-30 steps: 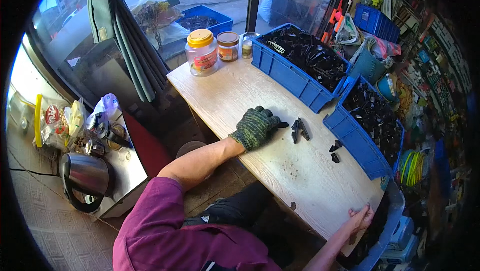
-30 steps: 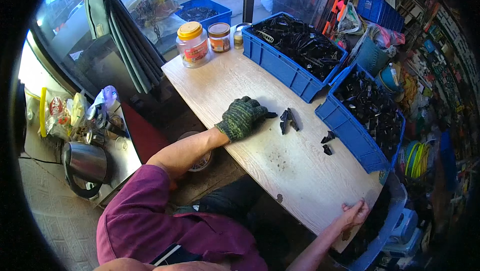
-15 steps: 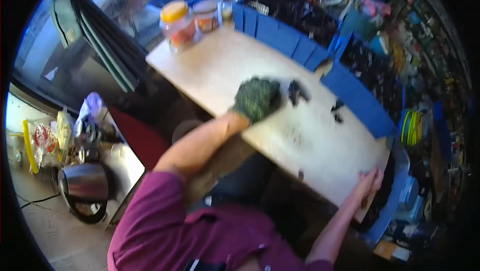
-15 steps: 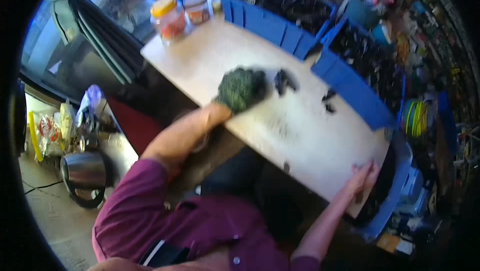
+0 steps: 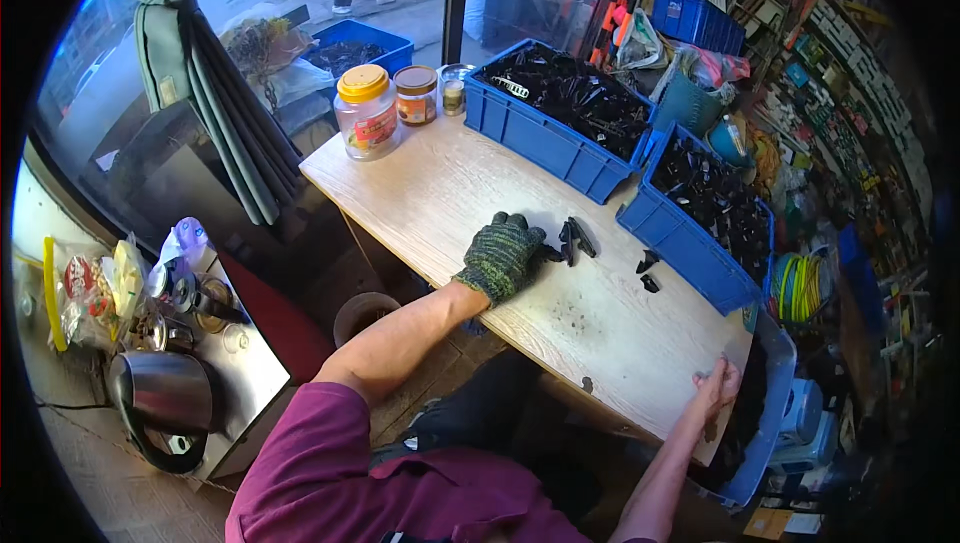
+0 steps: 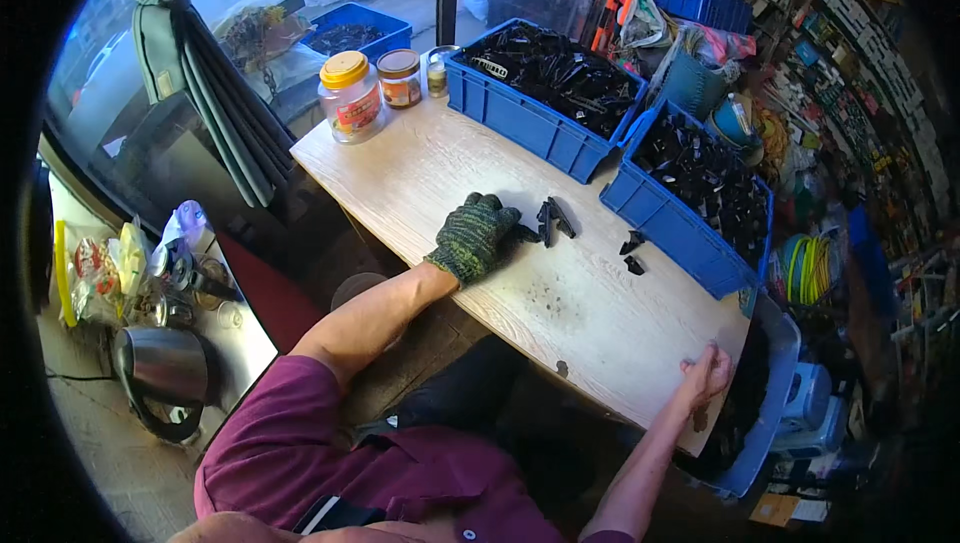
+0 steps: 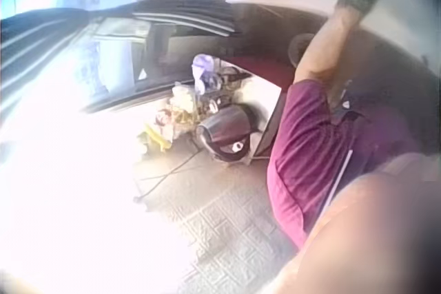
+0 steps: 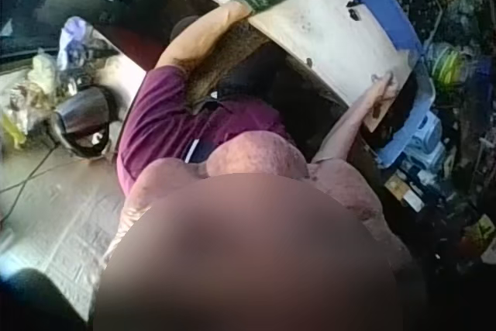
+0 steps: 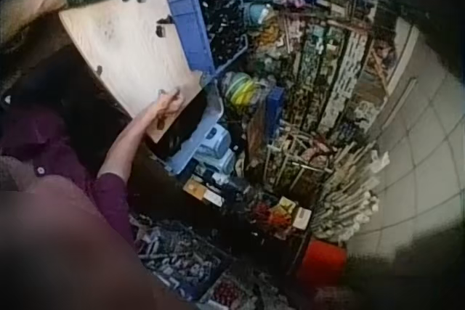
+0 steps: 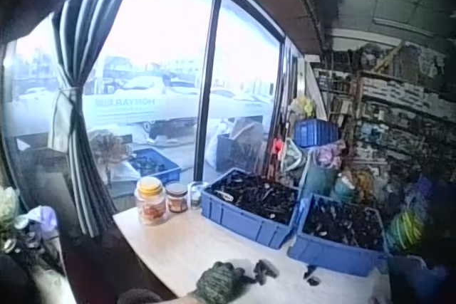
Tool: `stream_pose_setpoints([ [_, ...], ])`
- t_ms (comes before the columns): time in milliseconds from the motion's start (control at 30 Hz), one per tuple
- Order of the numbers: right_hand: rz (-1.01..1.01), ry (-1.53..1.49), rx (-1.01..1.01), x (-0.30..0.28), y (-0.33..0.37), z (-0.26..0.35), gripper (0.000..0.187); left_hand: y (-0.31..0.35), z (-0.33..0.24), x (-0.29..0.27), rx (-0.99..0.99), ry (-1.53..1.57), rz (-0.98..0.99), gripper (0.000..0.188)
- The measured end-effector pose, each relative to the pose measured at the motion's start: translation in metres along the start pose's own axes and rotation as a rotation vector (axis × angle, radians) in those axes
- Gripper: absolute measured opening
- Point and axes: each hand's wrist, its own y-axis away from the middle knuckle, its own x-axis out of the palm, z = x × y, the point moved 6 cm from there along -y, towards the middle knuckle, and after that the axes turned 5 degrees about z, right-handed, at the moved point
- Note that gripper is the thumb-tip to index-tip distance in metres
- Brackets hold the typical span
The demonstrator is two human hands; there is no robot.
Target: Sorting and organizing small black hardware components from blue plastic bins onto a wooden workbench surface.
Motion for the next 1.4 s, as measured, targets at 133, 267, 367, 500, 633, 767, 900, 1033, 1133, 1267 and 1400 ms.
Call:
stream_pose_setpoints([
  [133,0.156,0.087,-0.008,-0.007,-0.031,-0.018,0.032,-0.023,0.002,0.019,0.117,-0.033,0.015,0.019],
  [267,0.312,0.041,0.059,0.031,-0.026,0.020,0.037,-0.017,0.002,-0.003,0.141,0.009,-0.187,0.019],
  [367,0.299,0.092,0.271,0.085,0.010,0.064,0.043,-0.017,0.006,0.002,0.107,-0.012,-0.079,0.022],
  [500,0.430,0.142,0.175,0.123,0.020,0.085,0.046,-0.020,-0.004,0.009,0.124,0.017,-0.063,0.023],
  [633,0.617,0.198,0.185,0.165,0.037,0.107,0.050,-0.011,0.002,0.010,0.104,-0.011,-0.033,0.025],
  [767,0.752,0.495,0.124,0.186,0.041,0.113,0.051,-0.009,0.001,0.008,0.092,0.011,-0.015,0.028],
  [900,0.730,0.622,0.032,0.195,0.036,0.107,0.043,-0.014,0.006,0.015,0.083,0.058,-0.044,0.032],
  [1033,0.695,0.519,-0.023,0.192,0.041,0.115,0.041,-0.002,0.010,-0.014,0.112,0.223,-0.331,0.025],
  [1133,0.708,0.328,0.084,0.190,0.057,0.115,0.047,0.000,0.005,-0.005,0.148,0.515,-0.304,0.025],
  [1267,0.884,0.047,0.171,0.195,0.110,0.117,0.044,0.003,-0.022,0.046,0.096,0.873,-0.051,0.028],
  [1400,0.996,0.004,0.206,0.190,0.139,0.114,0.040,0.002,-0.060,0.061,0.375,0.663,0.200,0.030],
])
